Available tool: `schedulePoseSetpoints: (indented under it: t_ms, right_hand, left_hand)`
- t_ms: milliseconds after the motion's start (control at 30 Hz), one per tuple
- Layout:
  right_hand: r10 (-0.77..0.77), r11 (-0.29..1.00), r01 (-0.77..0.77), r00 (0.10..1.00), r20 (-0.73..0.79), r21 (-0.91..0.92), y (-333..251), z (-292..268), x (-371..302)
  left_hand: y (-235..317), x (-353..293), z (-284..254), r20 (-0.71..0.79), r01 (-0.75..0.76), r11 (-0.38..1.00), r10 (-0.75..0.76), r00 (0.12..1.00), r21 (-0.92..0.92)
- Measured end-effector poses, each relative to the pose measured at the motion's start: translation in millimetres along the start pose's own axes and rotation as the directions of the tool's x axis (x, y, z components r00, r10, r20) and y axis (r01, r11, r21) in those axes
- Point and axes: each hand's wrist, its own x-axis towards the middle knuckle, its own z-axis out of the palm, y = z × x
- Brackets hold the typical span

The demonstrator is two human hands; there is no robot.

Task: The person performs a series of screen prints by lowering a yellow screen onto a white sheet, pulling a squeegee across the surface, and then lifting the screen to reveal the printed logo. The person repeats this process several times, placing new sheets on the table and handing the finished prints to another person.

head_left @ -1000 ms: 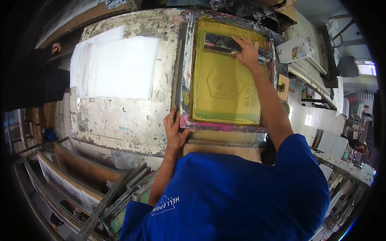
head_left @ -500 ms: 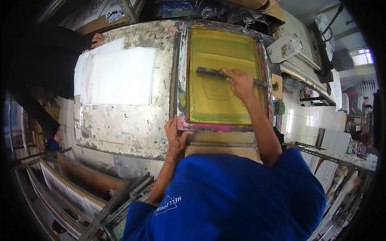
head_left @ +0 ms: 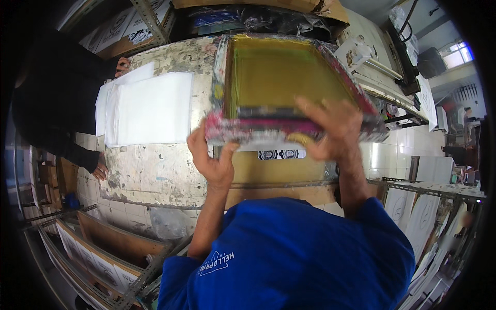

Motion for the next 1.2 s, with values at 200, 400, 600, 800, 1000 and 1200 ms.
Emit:
schedulePoseSetpoints:
  t_ms: [200, 400, 600, 800, 1000, 1200]
  right_hand:
    - [0.031, 0.985, -0.035, 0.999, 0.029, 0.171, 40.3, -36.1, 97.2]
    - [0.065, 0.994, -0.067, 0.998, 0.022, 0.087, 57.2, -50.3, 136.7]
    - [0.048, 0.984, -0.043, 0.999, -0.021, 0.175, 55.4, -50.5, 139.5]
    - [0.040, 0.950, -0.038, 0.999, 0.000, 0.311, 60.1, -49.6, 138.2]
    - [0.008, 0.998, -0.004, 0.997, -0.073, 0.066, 36.3, -60.4, 136.6]
    - [-0.004, 0.938, 0.007, 1.000, -0.009, 0.345, 69.7, -40.0, 145.0]
  left_hand:
    - [-31.5, 49.3, 11.3, 0.101, 0.170, 0.985, -0.166, 0.981, -0.025]
    - [-121.4, -44.8, 42.8, 0.191, 0.175, 0.720, -0.396, 0.898, 0.672]
    - [-128.8, -64.4, 48.8, 0.250, 0.107, 0.783, -0.320, 0.914, 0.613]
    - [-64.4, -31.5, 65.0, 0.226, 0.344, 0.870, -0.436, 0.871, 0.354]
    - [-57.9, -0.8, 59.3, 0.180, 0.354, 0.933, -0.360, 0.915, 0.069]
    - [-82.7, 9.1, 0.4, 0.097, 0.511, 0.844, -0.502, 0.860, -0.161]
